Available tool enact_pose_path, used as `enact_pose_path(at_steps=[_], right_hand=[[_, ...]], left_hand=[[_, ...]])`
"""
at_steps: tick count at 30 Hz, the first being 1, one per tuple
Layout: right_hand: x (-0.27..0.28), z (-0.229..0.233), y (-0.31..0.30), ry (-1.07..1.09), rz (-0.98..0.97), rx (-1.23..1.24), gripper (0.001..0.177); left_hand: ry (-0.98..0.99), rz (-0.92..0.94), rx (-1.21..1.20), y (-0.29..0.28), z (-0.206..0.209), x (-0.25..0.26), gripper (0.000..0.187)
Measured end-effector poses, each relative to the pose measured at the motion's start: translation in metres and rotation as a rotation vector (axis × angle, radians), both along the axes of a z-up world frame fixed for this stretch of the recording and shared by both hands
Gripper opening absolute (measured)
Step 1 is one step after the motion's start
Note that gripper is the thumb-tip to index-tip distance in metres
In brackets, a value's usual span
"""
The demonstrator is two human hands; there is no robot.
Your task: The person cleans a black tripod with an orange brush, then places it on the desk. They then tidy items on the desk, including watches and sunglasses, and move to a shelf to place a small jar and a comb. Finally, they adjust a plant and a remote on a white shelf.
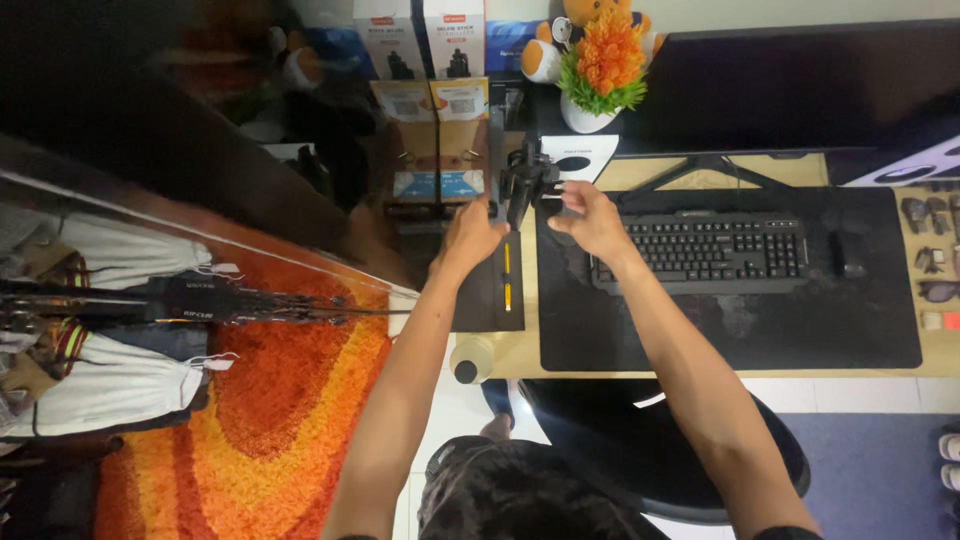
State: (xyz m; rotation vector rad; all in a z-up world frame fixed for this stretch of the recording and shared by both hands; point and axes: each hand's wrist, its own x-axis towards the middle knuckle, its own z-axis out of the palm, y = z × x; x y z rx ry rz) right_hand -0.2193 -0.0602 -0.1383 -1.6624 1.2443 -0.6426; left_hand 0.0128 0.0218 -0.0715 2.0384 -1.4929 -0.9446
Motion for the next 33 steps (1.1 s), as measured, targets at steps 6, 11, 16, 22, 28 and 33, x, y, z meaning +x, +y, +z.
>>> enact_pose_path(at_steps=[6, 11, 16, 22, 28, 33], right_hand=[[-0.023, 0.036, 0.055, 0.009, 0.019, 0.091, 0.074], [-0.048, 0.095, 0.109, 0.082, 0.105, 0.107, 0.082], [-0.076, 0.136, 0.158, -0.063, 0.091, 0.095, 0.081], [-0.122, 0.156, 0.212, -0.123, -0.024, 0.054, 0.079], [-0.168, 0.159, 0.261, -0.289, -0.144, 0.113, 0.074], [-0.2, 0.155, 0.299, -0.477, -0.207, 0.153, 0.067]], left_hand=[[0.104, -0.218, -0.095, 0.043, 0.029, -0.007, 0.059], [0.109, -0.455, -0.184, 0.076, 0.049, -0.007, 0.077], [0.138, -0.541, -0.225, 0.109, 0.081, -0.004, 0.077], [0.284, -0.427, -0.195, 0.156, 0.129, -0.017, 0.07], [0.487, -0.232, -0.563, 0.226, 0.127, -0.037, 0.053], [0.769, 0.011, -0.762, 0.3, 0.1, -0.089, 0.044]])
